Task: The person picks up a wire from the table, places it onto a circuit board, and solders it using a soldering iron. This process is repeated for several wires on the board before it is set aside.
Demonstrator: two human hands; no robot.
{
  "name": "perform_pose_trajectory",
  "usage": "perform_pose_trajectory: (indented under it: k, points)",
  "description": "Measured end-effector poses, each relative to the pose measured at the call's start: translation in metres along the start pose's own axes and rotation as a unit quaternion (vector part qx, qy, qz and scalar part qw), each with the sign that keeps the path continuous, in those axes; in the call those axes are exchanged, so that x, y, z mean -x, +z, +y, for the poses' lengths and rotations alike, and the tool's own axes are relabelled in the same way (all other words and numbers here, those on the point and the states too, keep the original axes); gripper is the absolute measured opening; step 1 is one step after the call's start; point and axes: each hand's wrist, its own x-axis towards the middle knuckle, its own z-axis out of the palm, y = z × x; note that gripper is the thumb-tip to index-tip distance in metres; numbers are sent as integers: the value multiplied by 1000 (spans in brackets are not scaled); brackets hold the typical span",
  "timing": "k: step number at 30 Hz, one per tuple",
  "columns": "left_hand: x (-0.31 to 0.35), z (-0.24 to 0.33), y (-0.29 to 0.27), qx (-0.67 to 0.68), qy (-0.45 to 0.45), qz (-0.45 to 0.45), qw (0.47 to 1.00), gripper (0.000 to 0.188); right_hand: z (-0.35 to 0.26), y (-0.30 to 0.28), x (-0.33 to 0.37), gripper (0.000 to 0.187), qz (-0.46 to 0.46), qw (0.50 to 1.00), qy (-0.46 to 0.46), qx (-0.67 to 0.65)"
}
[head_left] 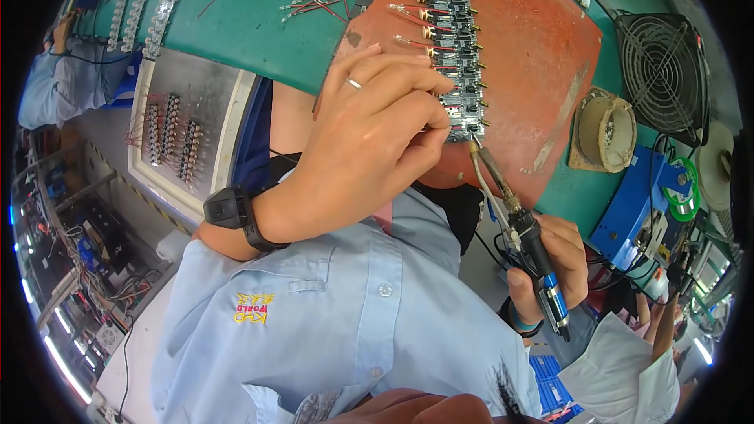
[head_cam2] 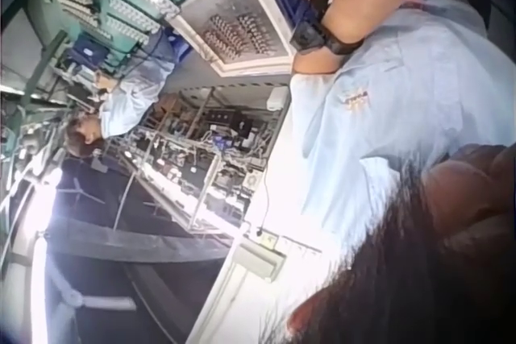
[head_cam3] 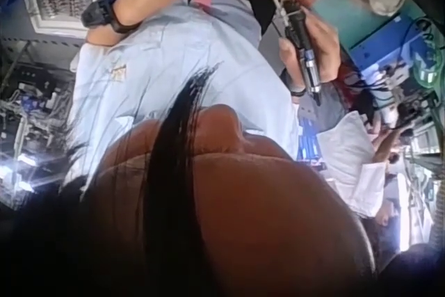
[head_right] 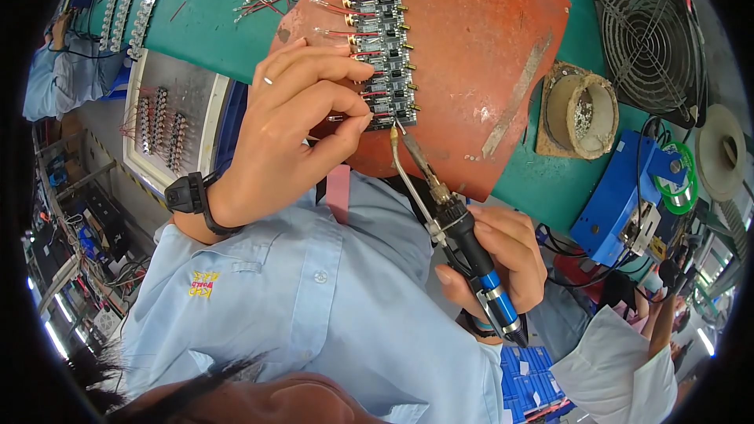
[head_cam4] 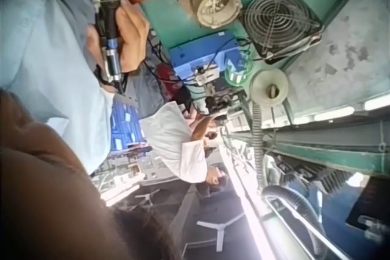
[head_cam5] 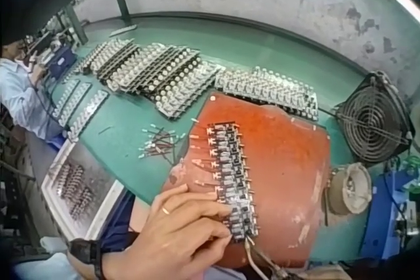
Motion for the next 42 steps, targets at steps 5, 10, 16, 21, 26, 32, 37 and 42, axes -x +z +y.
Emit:
perform_pose_trajectory:
  k: [5, 10, 16, 21, 26, 32, 37, 42]
  points:
    - [0, 1, -1, -2, -1, -1, 1000, 11, -1, 3, -6, 47, -19, 1000, 5, 15]
    - [-1, 0, -1, -4, 1, -3, 1000, 12, -1, 4, -8, 46, -25, 999, 0, 30]
    - [0, 0, 0, 0, 0, 5, 1000, 12, -3, 2, -11, 46, -39, 999, 8, 34]
    - [-2, 0, 0, 4, 3, 3, 1000, 13, -11, 1, -14, 48, -56, 997, 9, 49]
    - [2, 0, 0, 1, 1, 7, 1000, 13, -17, -6, -18, 50, -107, 992, -4, 73]
    - [1, -1, 1, 2, 5, 6, 1000, 13, -16, -14, -18, 53, -115, 989, -14, 90]
    - [0, -1, 1, -3, 9, 14, 1000, 13, -9, -10, 0, 57, 100, 991, -30, 81]
    - [-1, 0, 1, -3, 8, 9, 1000, 12, 16, 1, -6, 60, 154, 987, 14, 40]
